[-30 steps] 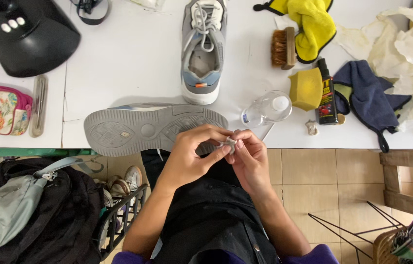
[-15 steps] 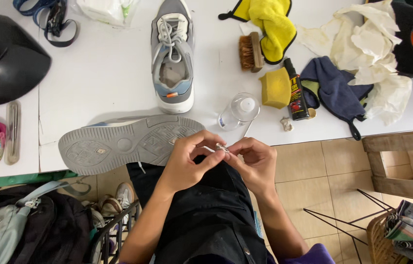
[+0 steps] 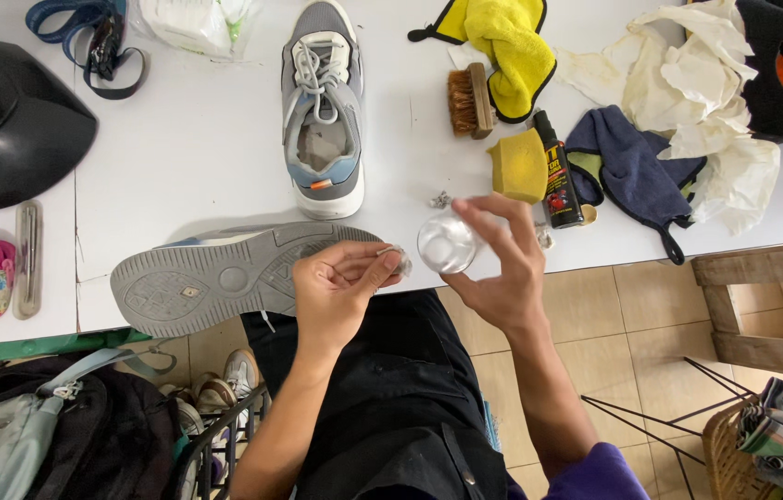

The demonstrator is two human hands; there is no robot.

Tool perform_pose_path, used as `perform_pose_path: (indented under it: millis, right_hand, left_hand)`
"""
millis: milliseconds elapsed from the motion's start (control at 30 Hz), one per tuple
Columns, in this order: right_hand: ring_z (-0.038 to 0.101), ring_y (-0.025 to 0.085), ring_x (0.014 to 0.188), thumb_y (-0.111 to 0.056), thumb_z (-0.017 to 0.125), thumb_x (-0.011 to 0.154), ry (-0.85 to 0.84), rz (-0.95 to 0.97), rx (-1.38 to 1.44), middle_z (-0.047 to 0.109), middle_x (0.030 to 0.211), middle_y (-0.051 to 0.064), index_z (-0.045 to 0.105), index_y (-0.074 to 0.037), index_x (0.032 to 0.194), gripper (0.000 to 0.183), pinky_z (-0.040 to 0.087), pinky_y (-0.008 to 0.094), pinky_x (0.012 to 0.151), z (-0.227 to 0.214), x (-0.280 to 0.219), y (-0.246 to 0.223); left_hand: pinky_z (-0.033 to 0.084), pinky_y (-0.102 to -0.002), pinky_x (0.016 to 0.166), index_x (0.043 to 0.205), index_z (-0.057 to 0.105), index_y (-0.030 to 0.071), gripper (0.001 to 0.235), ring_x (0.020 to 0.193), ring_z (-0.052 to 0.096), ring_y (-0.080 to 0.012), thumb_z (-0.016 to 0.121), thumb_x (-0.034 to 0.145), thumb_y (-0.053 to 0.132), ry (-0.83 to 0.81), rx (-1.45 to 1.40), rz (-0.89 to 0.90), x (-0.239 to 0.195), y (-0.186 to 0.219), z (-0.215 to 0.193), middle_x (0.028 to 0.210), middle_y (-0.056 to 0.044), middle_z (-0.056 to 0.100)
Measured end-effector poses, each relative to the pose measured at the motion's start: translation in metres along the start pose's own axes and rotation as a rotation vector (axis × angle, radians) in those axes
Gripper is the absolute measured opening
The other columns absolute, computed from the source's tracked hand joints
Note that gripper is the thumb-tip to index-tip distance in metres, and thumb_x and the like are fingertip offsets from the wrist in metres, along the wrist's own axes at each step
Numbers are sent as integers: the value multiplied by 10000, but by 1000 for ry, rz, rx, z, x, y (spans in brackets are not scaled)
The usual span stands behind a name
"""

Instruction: The person scrubs the sole of a gray sneaker with a small cloth, repeatedly dipping the cloth into a clear liquid bottle. After cleaning the sole, the person wipes the upper part of the shoe and ties the laces. The cleaned shoe is placed next to its pair on the table.

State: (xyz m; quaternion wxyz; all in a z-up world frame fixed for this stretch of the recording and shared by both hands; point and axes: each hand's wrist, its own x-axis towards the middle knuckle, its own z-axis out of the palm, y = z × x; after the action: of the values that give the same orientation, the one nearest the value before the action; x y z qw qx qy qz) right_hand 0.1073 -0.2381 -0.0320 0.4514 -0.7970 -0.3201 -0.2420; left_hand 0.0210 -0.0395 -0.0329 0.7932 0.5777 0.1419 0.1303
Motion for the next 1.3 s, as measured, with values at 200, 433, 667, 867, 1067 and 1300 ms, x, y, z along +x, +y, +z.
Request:
perform_pose_path:
  millis: [200,433,667,867,1067,1300]
  right_hand:
    - [643,344,1112,-195,914,938,35,-245,-408,667,1190,87,904,-305,1217,300,463,555,1083,-10,-4,-6]
    - [611,343,1065,-221,971,865,58,-117,-258,666,1216,86,875,-288,1342,491,483,520,1038,-14,-9,6]
    - [613,346,1161,-112,899,909,25,-294,-503,663,1243,96,885,-325,1259,409,384,554,1088,-17,-1,-5]
    - [600,264,1210,-46,728,1047,-10,-451,-706,667,1236,67,849,-381,1290,431,299,553,1143,-19,-8,4]
    - [591,230,1257,-77,651,1134,-24,-472,-697,676,1275,52,832,-396,1277,393,251,536,1187,-20,-6,-3]
    - [578,232,1278,-34,671,1054,-7,-429,-696,659,1279,34,827,-448,1319,515,227,553,1211,-15,-17,6]
  left_hand:
    - [753,-423,760,1052,818,-114,274,830,867,-296,945,894,71,-14,16,-46,1,-8,5,894,-248,863]
    - [759,-451,771,1061,826,-114,314,820,866,-311,959,887,112,59,62,-34,3,-3,14,874,-248,861]
    - [748,-483,824,1081,830,-99,266,889,855,-297,838,1009,157,-7,-7,-33,0,4,21,898,-234,864]
    - [709,-506,914,1222,806,-108,286,1033,811,-307,816,1007,81,-99,78,4,-1,-4,22,1018,-265,864]
    - [693,-472,952,1299,770,-120,362,1080,791,-287,832,970,19,-115,51,2,-1,-19,22,1087,-283,853]
    - [687,-467,960,1314,770,-123,350,1082,793,-266,801,997,23,-117,-3,-58,-4,-4,25,1109,-277,854]
